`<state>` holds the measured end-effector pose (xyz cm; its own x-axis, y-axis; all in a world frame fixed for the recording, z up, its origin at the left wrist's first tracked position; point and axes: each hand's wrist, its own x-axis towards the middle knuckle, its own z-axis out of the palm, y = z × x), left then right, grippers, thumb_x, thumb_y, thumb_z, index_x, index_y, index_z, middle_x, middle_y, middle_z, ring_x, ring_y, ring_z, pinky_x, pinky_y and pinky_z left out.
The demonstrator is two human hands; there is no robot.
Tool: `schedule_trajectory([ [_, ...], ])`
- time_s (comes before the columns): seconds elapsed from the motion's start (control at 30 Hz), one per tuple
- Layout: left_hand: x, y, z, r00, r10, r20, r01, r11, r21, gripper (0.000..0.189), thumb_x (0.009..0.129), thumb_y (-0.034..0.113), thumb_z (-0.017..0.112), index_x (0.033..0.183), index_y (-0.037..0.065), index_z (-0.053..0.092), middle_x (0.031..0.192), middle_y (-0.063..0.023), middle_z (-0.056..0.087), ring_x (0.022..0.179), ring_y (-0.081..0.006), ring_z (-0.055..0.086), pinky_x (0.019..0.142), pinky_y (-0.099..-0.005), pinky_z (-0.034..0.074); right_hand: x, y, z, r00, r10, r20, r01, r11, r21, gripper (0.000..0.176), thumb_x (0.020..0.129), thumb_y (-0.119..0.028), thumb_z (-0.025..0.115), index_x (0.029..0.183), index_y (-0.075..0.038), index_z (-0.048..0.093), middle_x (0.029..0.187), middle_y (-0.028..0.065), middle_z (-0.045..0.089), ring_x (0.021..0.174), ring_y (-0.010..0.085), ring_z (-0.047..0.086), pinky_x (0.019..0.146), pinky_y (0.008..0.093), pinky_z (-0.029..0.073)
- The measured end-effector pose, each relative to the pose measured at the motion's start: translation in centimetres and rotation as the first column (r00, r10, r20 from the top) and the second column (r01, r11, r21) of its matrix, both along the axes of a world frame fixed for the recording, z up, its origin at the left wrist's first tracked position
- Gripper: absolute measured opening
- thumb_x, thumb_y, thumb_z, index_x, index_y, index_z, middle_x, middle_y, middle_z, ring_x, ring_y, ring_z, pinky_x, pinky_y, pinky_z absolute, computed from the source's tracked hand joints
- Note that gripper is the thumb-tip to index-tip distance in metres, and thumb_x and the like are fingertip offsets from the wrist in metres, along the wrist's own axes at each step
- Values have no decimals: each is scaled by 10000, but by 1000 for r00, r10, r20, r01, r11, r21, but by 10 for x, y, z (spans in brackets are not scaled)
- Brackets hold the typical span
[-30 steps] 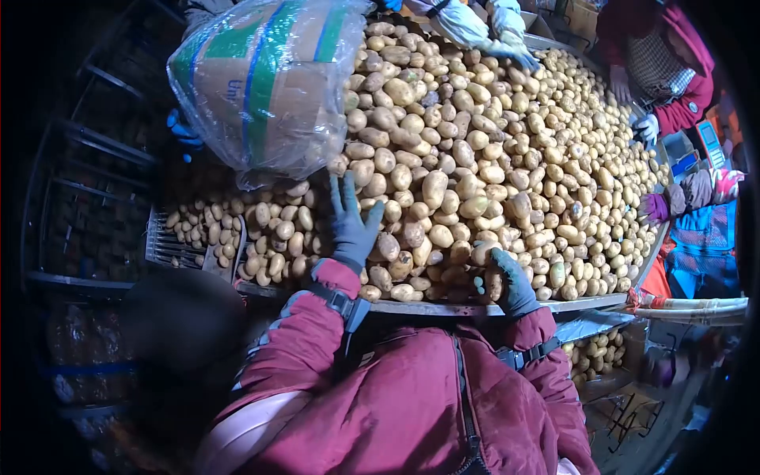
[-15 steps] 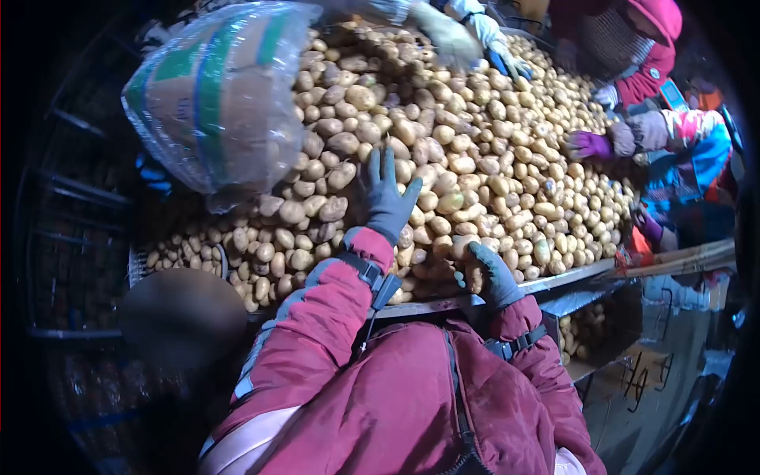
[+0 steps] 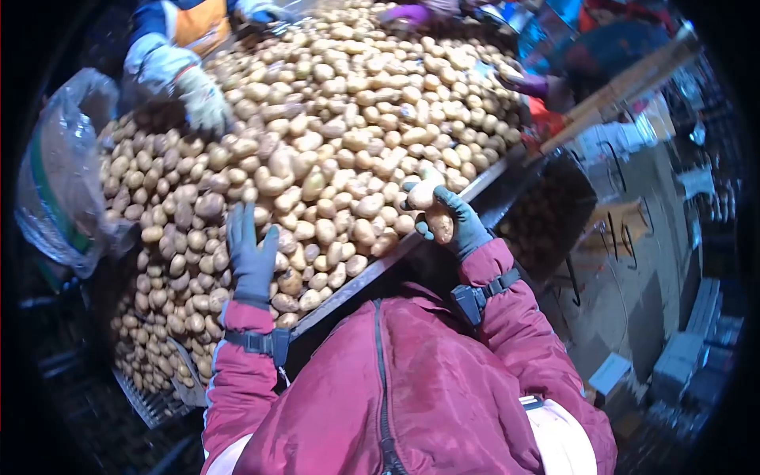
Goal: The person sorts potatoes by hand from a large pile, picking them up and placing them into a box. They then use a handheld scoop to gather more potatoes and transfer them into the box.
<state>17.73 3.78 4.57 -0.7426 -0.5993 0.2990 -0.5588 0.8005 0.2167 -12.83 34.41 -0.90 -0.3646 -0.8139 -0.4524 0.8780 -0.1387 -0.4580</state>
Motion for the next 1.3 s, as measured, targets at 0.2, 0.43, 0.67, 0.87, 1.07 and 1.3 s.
schedule_trajectory([
  [0.2, -9, 10, 2, 999, 41, -23, -40, 999, 28, 853, 884, 282, 744, 1602, 82, 329, 1584, -216, 395, 1469, -403, 351, 1232, -517, 271, -11, 75, -7, 980, -180, -87, 194, 964, 183, 593, 1001, -455, 636, 1387, -13, 554, 1118, 152, 705, 723, 271, 691, 582, 370, 580],
  [0.43, 4, -14, -45, 999, 1, 43, 6, 985, -175, 838, 872, 336, 758, 1553, 23, 384, 1551, -245, 423, 1438, -416, 386, 1215, -513, 302, -63, 185, 66, 918, -124, -377, 341, 733, 589, 350, 955, -364, 700, 1143, -69, 688, 979, 73, 686, 744, 191, 668, 488, 297, 522],
  [0.67, -21, 22, -33, 958, 238, -160, -275, 918, -285, 888, 855, 465, 753, 1574, 96, 386, 1550, -185, 443, 1432, -383, 404, 1198, -510, 305, -63, 204, 4, 857, -114, -502, 366, 821, 438, 447, 1081, -332, 511, 1465, -105, 554, 1400, 102, 618, 1205, 233, 635, 1009, 377, 507],
  [0.87, 5, 1, -32, 998, 20, 57, -5, 967, -253, 679, 921, 343, 726, 1517, 120, 489, 1526, -193, 485, 1414, -383, 440, 1195, -484, 340, 14, 68, 28, 840, 115, -530, 121, 913, 391, 402, 1028, -238, 618, 1364, -17, 601, 1204, 98, 690, 965, 185, 683, 800, 279, 528],
  [1.07, 48, 33, 26, 931, 111, -348, -33, 974, 223, 476, 945, 207, 711, 1394, 89, 605, 1405, -182, 599, 1331, -340, 554, 1134, -428, 436, 25, 0, 25, 876, 209, -436, -95, 959, 269, 375, 1038, -241, 589, 1341, -22, 609, 1117, 85, 702, 854, 172, 674, 740, 272, 526],
  [1.3, 143, 65, 37, 813, 441, -380, -407, 897, 172, 423, 968, 174, 695, 1356, 25, 617, 1388, -192, 598, 1309, -334, 558, 1123, -427, 443, 45, -26, 24, 844, 332, -420, -241, 936, 256, 332, 1053, -211, 564, 1316, -15, 613, 1099, 72, 664, 936, 159, 635, 756, 276, 530],
])
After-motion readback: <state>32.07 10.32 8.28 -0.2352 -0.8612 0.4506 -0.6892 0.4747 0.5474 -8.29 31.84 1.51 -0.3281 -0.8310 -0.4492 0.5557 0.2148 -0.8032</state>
